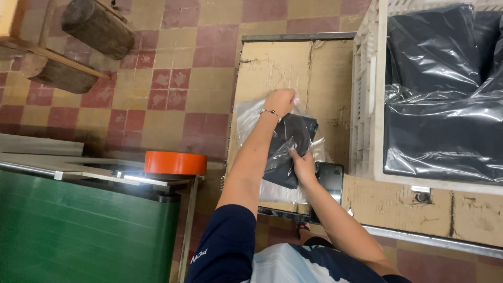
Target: Folding black plastic bags and placing them into clear plastic sleeves for final packaging
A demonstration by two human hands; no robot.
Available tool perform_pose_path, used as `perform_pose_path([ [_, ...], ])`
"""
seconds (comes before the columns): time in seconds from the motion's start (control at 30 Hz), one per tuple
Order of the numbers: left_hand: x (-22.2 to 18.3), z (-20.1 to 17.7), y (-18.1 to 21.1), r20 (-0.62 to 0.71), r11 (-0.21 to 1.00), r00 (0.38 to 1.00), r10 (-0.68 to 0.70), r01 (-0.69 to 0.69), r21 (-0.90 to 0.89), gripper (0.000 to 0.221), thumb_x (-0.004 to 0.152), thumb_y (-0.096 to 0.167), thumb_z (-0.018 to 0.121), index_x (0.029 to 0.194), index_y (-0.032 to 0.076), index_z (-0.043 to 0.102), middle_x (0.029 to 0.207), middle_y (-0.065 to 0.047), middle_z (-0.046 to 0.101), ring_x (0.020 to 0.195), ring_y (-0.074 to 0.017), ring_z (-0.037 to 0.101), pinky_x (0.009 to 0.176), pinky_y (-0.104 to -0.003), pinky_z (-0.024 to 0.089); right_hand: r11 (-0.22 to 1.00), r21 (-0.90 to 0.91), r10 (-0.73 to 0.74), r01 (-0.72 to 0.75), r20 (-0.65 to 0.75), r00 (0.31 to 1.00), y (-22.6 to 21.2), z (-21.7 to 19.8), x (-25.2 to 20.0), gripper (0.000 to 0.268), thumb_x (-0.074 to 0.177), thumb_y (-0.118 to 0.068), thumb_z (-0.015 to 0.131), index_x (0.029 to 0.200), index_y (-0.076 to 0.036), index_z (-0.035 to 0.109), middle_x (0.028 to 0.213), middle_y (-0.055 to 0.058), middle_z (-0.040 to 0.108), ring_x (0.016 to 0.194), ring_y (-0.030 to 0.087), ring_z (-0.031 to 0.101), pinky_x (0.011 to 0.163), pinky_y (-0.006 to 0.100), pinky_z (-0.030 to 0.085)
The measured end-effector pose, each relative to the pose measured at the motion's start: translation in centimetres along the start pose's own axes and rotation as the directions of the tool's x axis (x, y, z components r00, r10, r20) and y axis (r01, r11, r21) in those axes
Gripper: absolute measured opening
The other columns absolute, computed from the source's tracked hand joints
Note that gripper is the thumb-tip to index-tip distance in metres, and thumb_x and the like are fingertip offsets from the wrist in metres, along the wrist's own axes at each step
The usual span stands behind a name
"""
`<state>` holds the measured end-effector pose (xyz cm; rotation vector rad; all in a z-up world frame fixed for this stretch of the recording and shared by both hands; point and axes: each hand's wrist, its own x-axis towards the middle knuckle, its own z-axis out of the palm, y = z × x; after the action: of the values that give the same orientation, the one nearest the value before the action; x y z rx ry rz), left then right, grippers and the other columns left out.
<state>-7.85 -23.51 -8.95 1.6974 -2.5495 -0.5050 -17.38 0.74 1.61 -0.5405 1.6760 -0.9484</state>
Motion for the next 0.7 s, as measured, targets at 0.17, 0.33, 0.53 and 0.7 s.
perform_pose_path([
  [0.17, 0.6, 3.1, 0.4, -0.176, 0.985, 0.983, 0.058, -0.027, 0.172, 0.013, 0.084, 0.022, 0.064, 0.097, 0.019, 0.063, 0.093, -0.005, 0.066, 0.087, -0.0279, 0.074, 0.074, -0.045, 0.063, 1.0, -0.007, 0.002, -0.003, -0.007, 1.0, -0.5, 0.2, -0.8, 0.037, 0.093, -0.029, 0.075, 0.118, -0.003, 0.07, 0.111, 0.018, 0.074, 0.116, 0.033, 0.068, 0.096, 0.05, 0.051],
  [0.33, -0.6, 1.8, 1.2, -0.346, 0.93, 0.904, 0.249, -0.124, 0.346, 0.016, 0.081, 0.02, 0.069, 0.093, 0.015, 0.06, 0.091, -0.005, 0.065, 0.094, -0.0256, 0.07, 0.077, -0.036, 0.063, 1.0, 0.002, 0.022, -0.022, 0.015, 1.0, -3.1, 0.3, -3.0, 0.044, 0.09, -0.032, 0.076, 0.123, -0.004, 0.069, 0.114, 0.018, 0.073, 0.12, 0.035, 0.066, 0.101, 0.053, 0.05],
  [0.53, -0.7, -0.3, 1.0, -0.048, 0.999, 0.998, 0.044, -0.043, 0.021, 0.017, 0.091, 0.014, 0.059, 0.106, 0.009, 0.052, 0.106, -0.017, 0.066, 0.102, -0.0378, 0.072, 0.091, -0.047, 0.061, 1.0, 0.025, 0.004, -0.004, 0.017, 1.0, -0.1, 0.1, -0.3, 0.048, 0.092, -0.03, 0.076, 0.132, -0.004, 0.064, 0.124, 0.02, 0.07, 0.127, 0.038, 0.061, 0.105, 0.054, 0.047],
  [0.7, -0.4, -0.4, 1.4, 0.062, 0.978, 0.977, -0.202, 0.205, -0.046, 0.036, 0.086, 0.031, 0.074, 0.108, 0.009, 0.054, 0.109, -0.016, 0.07, 0.108, -0.0363, 0.072, 0.096, -0.046, 0.059, 1.0, 0.002, 0.004, -0.004, 0.015, 1.0, -2.0, 0.1, -1.3, 0.049, 0.091, -0.029, 0.075, 0.133, -0.007, 0.063, 0.124, 0.018, 0.07, 0.126, 0.038, 0.062, 0.105, 0.054, 0.047],
])
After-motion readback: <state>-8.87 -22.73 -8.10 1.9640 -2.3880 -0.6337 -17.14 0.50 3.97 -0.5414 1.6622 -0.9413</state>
